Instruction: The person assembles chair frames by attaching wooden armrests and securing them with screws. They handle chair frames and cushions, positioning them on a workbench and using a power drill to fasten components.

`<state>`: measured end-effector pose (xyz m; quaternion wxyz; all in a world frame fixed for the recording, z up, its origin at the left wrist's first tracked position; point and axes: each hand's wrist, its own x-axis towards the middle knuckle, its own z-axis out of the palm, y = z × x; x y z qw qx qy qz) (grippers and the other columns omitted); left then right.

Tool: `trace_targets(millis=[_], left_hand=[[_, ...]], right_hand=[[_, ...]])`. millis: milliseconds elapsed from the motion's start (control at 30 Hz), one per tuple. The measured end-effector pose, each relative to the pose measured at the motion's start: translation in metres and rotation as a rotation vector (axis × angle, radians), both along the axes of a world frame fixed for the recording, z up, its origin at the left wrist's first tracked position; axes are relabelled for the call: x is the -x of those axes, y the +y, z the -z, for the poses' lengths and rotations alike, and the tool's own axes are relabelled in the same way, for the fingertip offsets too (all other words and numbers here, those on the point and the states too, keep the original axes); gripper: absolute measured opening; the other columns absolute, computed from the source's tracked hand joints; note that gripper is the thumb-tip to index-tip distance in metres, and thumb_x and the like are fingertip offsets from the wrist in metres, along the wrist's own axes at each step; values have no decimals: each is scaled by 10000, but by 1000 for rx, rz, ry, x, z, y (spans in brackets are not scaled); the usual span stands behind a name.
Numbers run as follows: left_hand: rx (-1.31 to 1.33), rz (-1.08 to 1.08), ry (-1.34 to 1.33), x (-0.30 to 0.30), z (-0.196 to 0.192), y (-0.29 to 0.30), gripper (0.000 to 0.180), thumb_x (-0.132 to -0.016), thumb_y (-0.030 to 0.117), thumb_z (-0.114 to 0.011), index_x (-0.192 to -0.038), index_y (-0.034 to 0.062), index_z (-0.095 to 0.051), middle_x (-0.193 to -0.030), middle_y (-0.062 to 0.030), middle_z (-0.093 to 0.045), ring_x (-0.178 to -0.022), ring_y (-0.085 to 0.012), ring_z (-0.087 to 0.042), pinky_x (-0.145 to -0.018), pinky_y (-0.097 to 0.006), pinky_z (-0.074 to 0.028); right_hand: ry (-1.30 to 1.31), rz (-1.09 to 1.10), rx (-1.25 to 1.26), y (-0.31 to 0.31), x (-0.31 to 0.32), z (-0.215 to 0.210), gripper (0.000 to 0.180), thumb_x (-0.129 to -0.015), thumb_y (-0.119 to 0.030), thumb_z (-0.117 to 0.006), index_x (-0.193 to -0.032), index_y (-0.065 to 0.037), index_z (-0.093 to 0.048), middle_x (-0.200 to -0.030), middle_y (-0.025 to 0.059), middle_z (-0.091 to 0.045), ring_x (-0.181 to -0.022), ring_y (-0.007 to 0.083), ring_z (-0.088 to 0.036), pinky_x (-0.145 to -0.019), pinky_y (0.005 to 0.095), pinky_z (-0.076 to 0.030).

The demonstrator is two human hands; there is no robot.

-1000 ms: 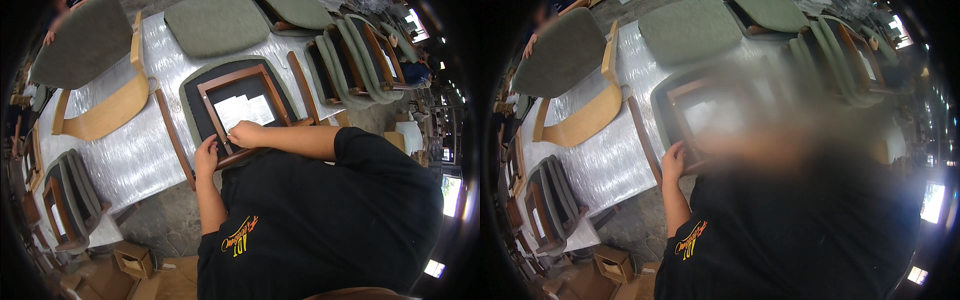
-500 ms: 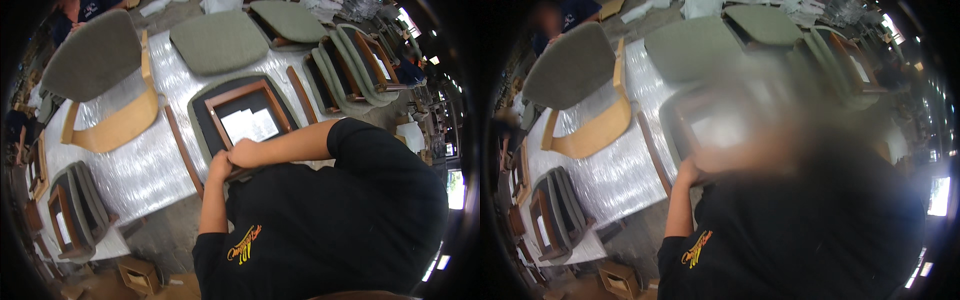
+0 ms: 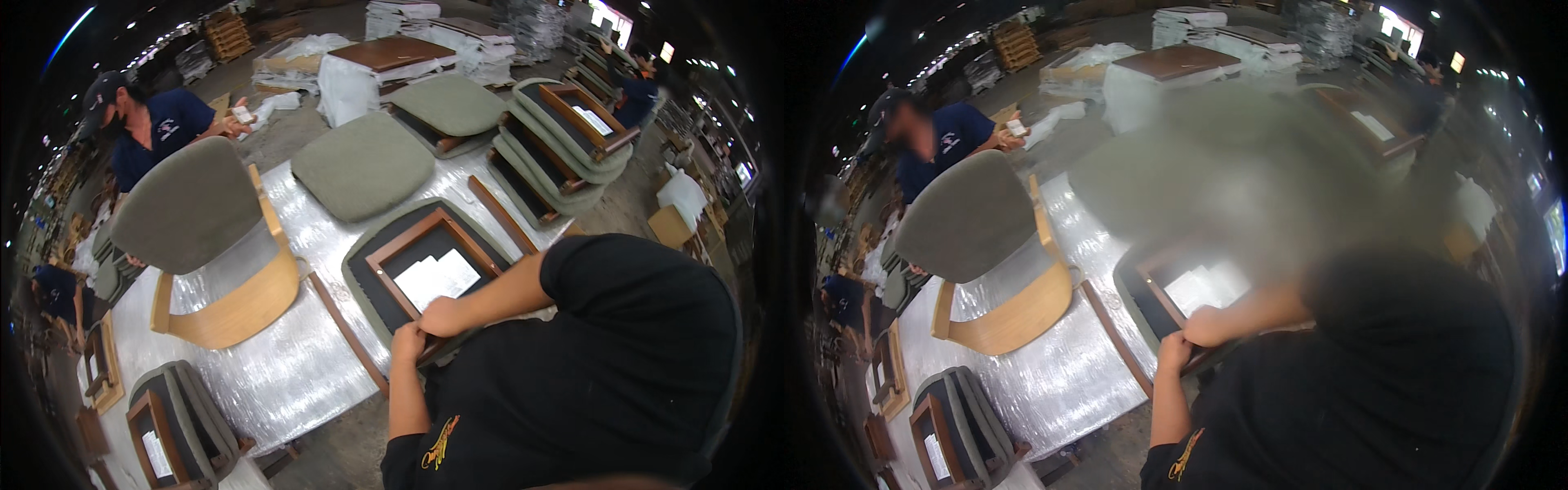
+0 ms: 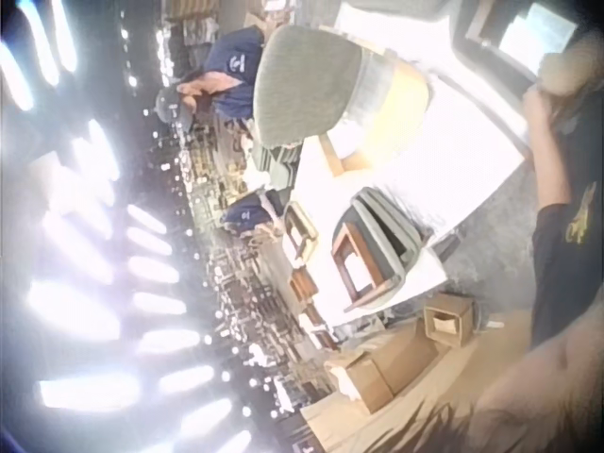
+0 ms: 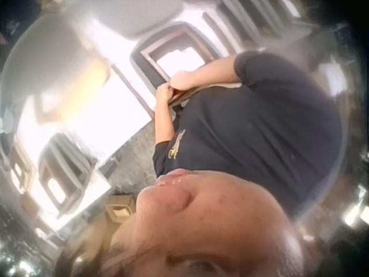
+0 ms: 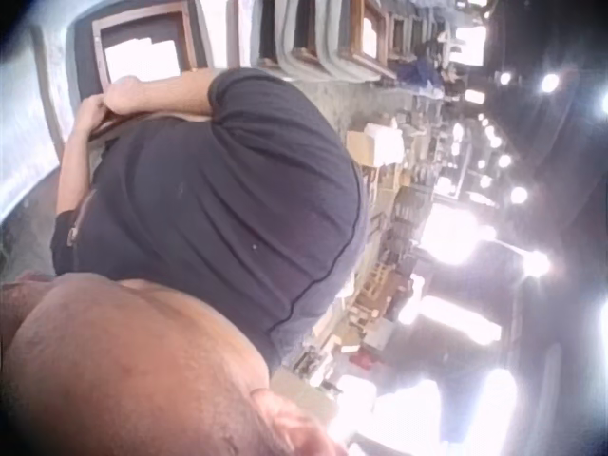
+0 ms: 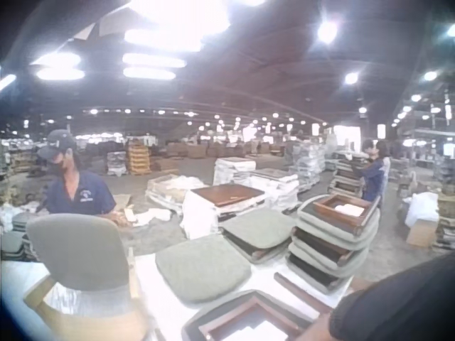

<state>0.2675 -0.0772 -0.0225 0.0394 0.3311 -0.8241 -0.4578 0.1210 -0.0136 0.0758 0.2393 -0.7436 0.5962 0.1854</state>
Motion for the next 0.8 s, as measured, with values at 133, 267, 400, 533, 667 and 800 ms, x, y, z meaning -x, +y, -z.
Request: trace_targets(millis=[133, 267, 400, 533, 667, 800], left_hand=[[69, -30, -34, 1, 1, 2, 214, -932, 227, -681, -1002, 44, -765, -1010, -254, -724, -980, -478, -688, -849, -542, -552], [-17, -184, 279, 2, -14, 5, 281, -978, 162, -667, -1192, -14, -718, -947, -275, -719, -883, -447, -702, -758, -484, -543], [73, -324, 280, 11, -32, 20, 367, -975, 103, -693, -1322, -16, -667, -908, -105, -631, -740, -220, -618, -667, -383, -527], [161, -348, 395, 45, -38, 48, 311, -992, 95, -662, -1281, -18, -685, -929, -148, -661, -764, -256, -647, -715, -381, -541], [95, -141, 378, 93, -36, 75, 266, -994, 104, -644, -1221, -16, -710, -991, -182, -698, -857, -321, -685, -772, -414, -555], [254, 83, 389, 136, -36, 89, 271, -996, 93, -623, -1232, -11, -709, -1009, -193, -707, -880, -327, -695, -793, -412, -561]], right_hand=[[-154, 124, -37, -15, 2, -12, 243, -944, -254, -646, -1007, -80, -804, -1026, 214, -767, -978, 398, -739, -842, 518, -580], [-163, 194, 153, -13, 19, -24, 232, -891, -258, -681, -1005, -88, -788, -946, 205, -768, -899, 418, -739, -787, 517, -581], [-211, 731, 433, 39, 108, -27, 280, -990, -322, -641, -1020, -64, -747, -917, 211, -744, -916, 418, -717, -810, 508, -560], [-154, 1061, 403, 121, 202, -12, 278, -1011, -288, -632, -916, -40, -715, -889, 222, -717, -914, 424, -696, -804, 517, -530], [-247, 1131, 430, 159, 222, 17, 253, -999, -274, -649, -921, -41, -709, -886, 228, -708, -895, 432, -685, -784, 524, -511], [-203, 1110, 468, 159, 218, 18, 233, -982, -276, -662, -945, -54, -718, -866, 226, -711, -861, 444, -694, -754, 538, -532]])
